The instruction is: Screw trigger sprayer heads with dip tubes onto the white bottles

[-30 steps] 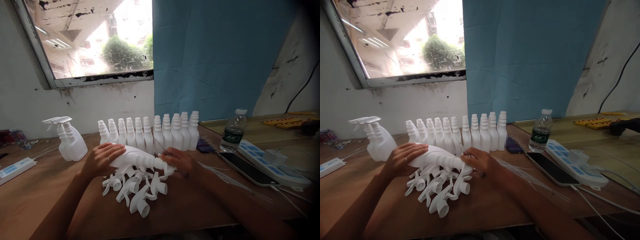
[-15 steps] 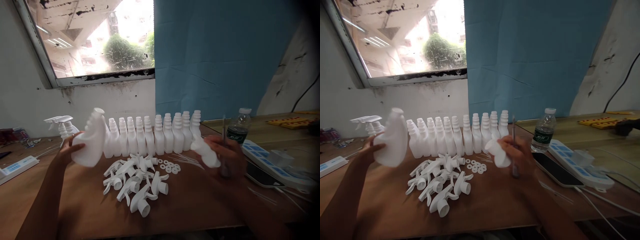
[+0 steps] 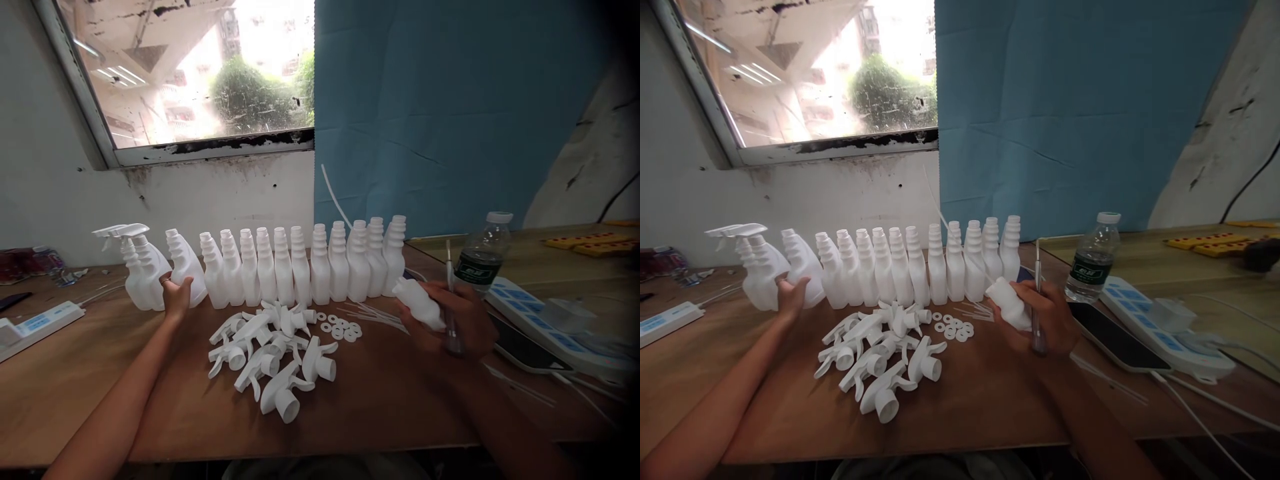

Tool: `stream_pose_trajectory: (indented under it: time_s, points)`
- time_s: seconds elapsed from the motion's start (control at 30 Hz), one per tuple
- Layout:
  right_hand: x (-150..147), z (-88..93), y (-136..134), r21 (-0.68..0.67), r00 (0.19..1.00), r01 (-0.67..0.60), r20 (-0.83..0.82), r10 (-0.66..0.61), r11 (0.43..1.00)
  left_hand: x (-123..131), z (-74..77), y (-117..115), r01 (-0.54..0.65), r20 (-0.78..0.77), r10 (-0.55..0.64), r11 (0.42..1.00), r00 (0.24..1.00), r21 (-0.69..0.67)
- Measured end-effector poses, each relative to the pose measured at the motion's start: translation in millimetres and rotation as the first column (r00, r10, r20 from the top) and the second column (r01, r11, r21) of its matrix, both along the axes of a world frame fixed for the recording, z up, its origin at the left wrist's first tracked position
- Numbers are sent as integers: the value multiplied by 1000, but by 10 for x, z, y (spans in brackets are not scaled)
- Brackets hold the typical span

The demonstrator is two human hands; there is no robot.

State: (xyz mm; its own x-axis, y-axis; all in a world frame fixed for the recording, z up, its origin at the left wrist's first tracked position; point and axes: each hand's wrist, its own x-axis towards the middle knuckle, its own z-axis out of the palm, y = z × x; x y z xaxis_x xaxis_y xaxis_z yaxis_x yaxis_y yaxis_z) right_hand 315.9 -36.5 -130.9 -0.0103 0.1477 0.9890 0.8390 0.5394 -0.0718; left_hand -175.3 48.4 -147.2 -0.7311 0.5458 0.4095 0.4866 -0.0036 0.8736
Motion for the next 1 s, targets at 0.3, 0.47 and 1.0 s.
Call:
stream_pose_trajectory:
  time_s: [0.3,0.47,1.0]
  points:
    - [-60,69,6,260,994,-14,107,-15,965,143,-138,64,112,70,-116,992,991,62]
    - [-75,107,-26,224,991,-46,129,17,974,195,-210,48,121,96,-130,988,987,98]
    - [-61,61,-5,233,996,-33,84,14,972,301,-34,-40,115,38,-148,887,988,447]
